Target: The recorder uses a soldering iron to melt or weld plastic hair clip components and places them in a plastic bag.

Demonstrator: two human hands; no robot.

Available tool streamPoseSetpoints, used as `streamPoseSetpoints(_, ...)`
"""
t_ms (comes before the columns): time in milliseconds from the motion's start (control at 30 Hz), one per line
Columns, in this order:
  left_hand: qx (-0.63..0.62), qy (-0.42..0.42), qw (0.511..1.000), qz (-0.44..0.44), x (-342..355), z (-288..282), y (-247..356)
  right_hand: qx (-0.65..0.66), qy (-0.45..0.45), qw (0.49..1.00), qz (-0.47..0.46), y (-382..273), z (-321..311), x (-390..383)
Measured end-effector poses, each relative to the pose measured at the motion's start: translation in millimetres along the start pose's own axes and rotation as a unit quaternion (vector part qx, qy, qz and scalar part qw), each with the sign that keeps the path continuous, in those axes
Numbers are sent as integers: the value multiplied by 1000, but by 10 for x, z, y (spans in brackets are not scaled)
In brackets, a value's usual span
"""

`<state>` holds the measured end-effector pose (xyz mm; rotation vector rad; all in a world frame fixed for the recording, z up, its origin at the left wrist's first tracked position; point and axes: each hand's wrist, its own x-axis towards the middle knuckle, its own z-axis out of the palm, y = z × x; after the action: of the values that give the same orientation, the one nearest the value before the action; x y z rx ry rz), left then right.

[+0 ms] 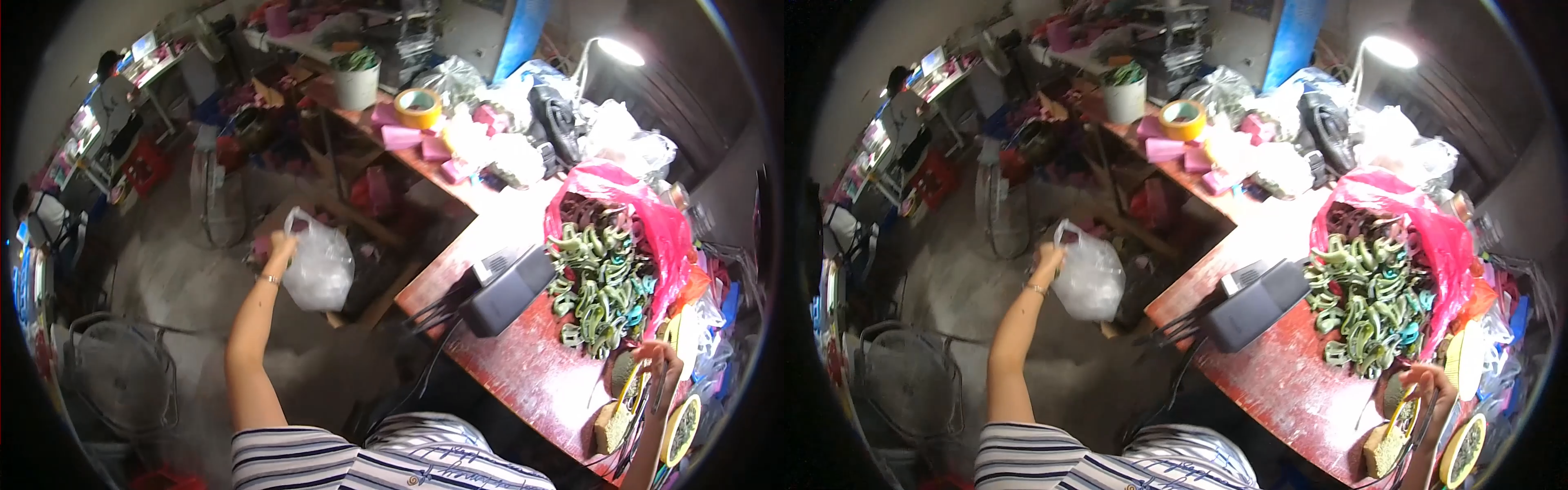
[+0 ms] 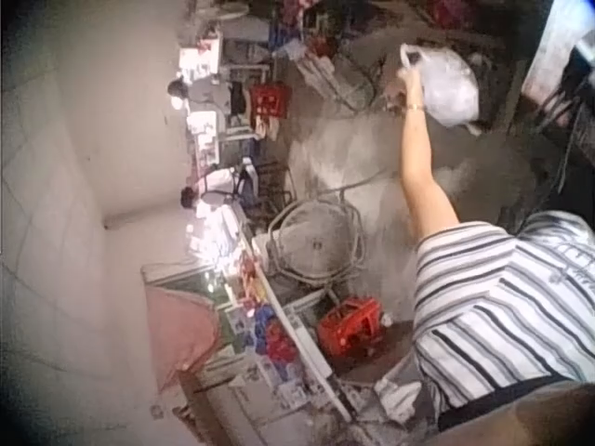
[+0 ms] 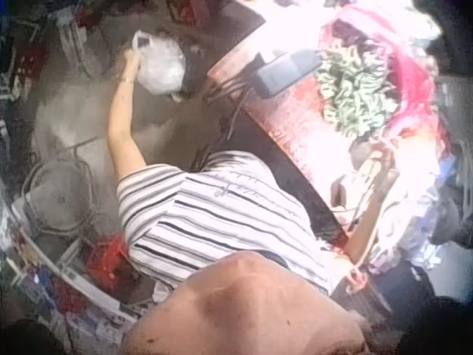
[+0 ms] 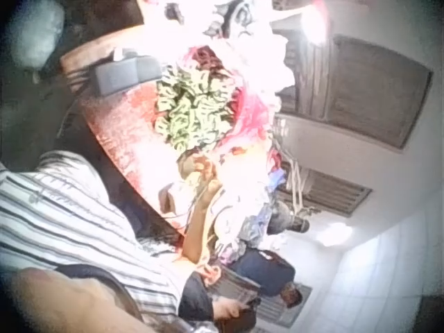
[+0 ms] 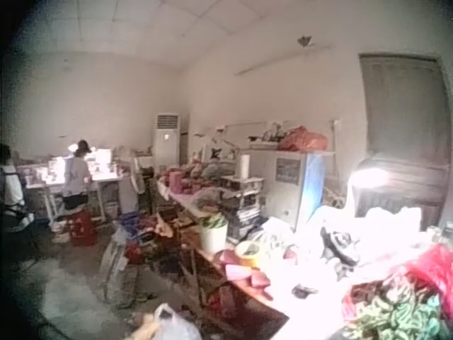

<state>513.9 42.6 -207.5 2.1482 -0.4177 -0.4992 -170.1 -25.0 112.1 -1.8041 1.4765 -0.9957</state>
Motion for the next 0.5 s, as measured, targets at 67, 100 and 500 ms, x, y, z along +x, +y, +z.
streamPoseSetpoints(67, 52, 18, 998, -33, 59, 189, -469, -12, 9, 1000, 22, 38, -61, -120)
streamPoseSetpoints(100, 182, 3, 983, -24, -106, 384, -283, -26, 18, 999, 36, 90, -108, -171)
streamPoseSetpoints(500, 48, -85, 987, 126, -595, 689, 825, 36, -59, 997, -28, 33, 808, -488)
